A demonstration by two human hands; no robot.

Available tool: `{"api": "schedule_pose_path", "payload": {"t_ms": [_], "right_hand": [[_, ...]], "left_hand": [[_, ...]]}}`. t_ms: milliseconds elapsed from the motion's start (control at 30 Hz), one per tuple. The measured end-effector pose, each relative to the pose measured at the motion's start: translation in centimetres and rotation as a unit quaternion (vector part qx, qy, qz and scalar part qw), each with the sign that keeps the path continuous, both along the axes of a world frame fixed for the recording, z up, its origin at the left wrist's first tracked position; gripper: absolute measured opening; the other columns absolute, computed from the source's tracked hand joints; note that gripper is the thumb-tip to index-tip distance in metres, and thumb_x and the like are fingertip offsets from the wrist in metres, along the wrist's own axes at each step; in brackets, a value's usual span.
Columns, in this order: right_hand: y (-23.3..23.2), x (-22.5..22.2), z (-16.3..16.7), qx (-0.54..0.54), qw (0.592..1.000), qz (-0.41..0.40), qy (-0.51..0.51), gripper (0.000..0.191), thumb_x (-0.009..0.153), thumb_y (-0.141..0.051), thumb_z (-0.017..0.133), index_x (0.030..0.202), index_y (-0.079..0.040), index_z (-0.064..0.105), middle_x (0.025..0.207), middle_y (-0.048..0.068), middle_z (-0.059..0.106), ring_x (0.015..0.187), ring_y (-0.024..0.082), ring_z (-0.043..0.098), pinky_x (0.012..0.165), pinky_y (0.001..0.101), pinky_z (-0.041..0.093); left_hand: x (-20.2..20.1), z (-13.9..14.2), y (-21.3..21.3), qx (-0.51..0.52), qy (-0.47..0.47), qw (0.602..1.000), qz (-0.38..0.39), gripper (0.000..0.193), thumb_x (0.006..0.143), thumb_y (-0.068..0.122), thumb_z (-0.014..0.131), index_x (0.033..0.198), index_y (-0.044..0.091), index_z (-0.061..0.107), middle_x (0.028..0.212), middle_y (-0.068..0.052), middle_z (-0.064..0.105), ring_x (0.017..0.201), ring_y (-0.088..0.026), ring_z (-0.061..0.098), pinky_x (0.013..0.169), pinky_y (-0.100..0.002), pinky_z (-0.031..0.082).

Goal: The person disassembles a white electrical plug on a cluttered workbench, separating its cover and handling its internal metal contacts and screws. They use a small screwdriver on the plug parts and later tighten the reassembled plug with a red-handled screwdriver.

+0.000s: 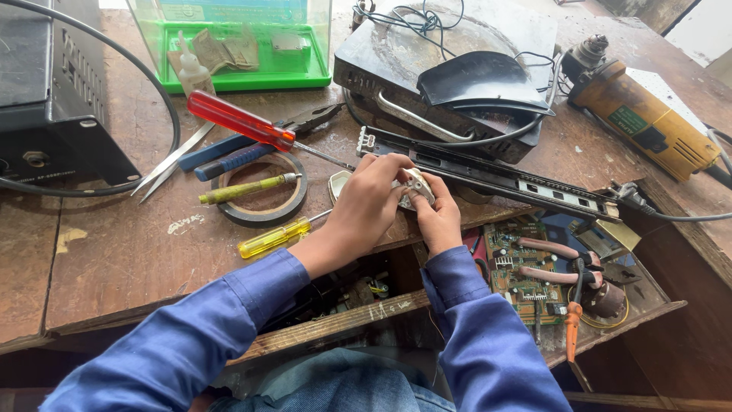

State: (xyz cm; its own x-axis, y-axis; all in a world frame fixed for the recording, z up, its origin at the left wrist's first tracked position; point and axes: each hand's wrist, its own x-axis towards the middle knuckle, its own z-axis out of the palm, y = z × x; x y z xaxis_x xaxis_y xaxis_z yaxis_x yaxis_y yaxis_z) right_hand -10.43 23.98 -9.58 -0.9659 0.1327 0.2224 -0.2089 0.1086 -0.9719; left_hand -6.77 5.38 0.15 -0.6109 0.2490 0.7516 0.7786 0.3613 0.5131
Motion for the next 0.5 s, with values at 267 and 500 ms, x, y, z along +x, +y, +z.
{"api": "schedule_pose_path", "payload": {"t_ms": [267,500], "right_hand": [[0.0,-0.3,-0.3,-0.012,1.000,0.009,0.001,0.034,0.097,-0.007,0.065,0.130,-0.009,0.065,0.113,0.001,0.070,0.100,0.007,0.064,0.088,0.0221,0.052],[-0.3,0.1,0.1,-0.020,1.000,0.008,-0.011,0.033,0.096,-0.007,0.065,0.129,-0.009,0.066,0.109,0.001,0.070,0.094,0.007,0.063,0.082,0.0214,0.051]], "left_hand": [[-0.3,-1.2,0.3,0.072,-0.026,0.997,-0.004,0.043,0.090,-0.008,0.068,0.128,0.001,0.051,0.102,-0.013,0.069,0.101,-0.027,0.068,0.083,-0.037,0.057],[-0.3,-1.3,0.3,0.065,-0.032,0.997,0.010,0.044,0.088,-0.009,0.068,0.128,0.001,0.052,0.101,-0.012,0.068,0.101,-0.028,0.068,0.083,-0.038,0.056]]}}
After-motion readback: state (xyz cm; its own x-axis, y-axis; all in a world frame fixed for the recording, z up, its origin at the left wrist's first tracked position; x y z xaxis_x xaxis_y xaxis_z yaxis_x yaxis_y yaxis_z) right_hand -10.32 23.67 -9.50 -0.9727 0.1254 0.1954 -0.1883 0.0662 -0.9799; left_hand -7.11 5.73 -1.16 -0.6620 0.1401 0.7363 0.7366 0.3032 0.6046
